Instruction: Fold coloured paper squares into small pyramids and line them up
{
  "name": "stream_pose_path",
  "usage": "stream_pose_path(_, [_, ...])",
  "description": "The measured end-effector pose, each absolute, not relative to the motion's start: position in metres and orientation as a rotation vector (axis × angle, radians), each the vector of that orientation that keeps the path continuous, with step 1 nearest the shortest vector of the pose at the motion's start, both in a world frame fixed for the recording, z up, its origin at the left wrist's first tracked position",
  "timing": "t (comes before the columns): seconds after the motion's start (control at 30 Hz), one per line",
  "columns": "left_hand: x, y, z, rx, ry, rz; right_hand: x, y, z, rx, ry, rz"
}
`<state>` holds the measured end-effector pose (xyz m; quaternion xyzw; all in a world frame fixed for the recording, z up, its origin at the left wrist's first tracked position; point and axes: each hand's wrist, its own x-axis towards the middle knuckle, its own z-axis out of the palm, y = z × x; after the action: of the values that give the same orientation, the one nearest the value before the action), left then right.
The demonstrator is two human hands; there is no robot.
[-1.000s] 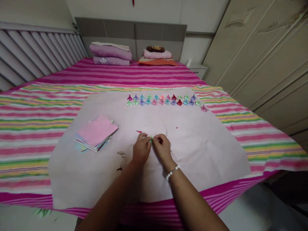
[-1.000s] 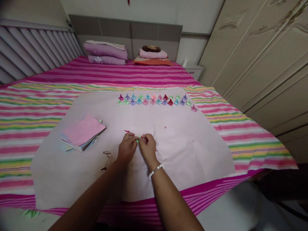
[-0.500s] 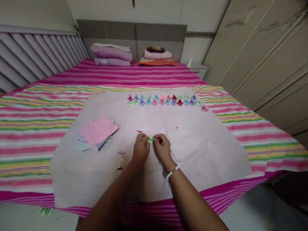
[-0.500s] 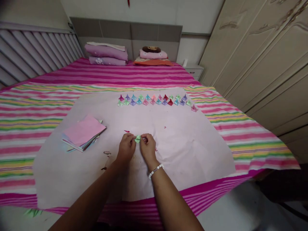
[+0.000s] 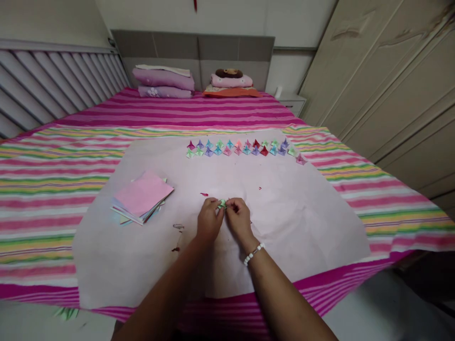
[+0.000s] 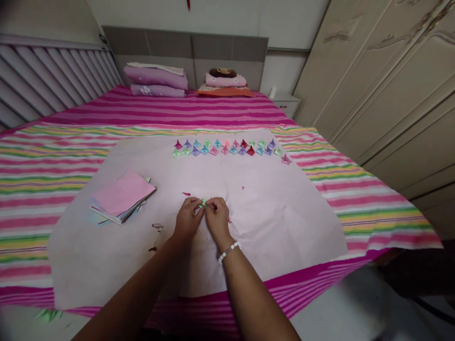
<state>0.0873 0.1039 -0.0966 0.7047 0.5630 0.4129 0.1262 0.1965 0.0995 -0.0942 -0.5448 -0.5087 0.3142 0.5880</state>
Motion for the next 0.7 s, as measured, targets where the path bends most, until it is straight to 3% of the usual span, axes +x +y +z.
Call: stream_pose_path(0.7, [0.0877,0.1098,-0.0949,2.093,1.586,1.145,0.1964,0.0977,-0.0913,-1.313,-1.267,0.651])
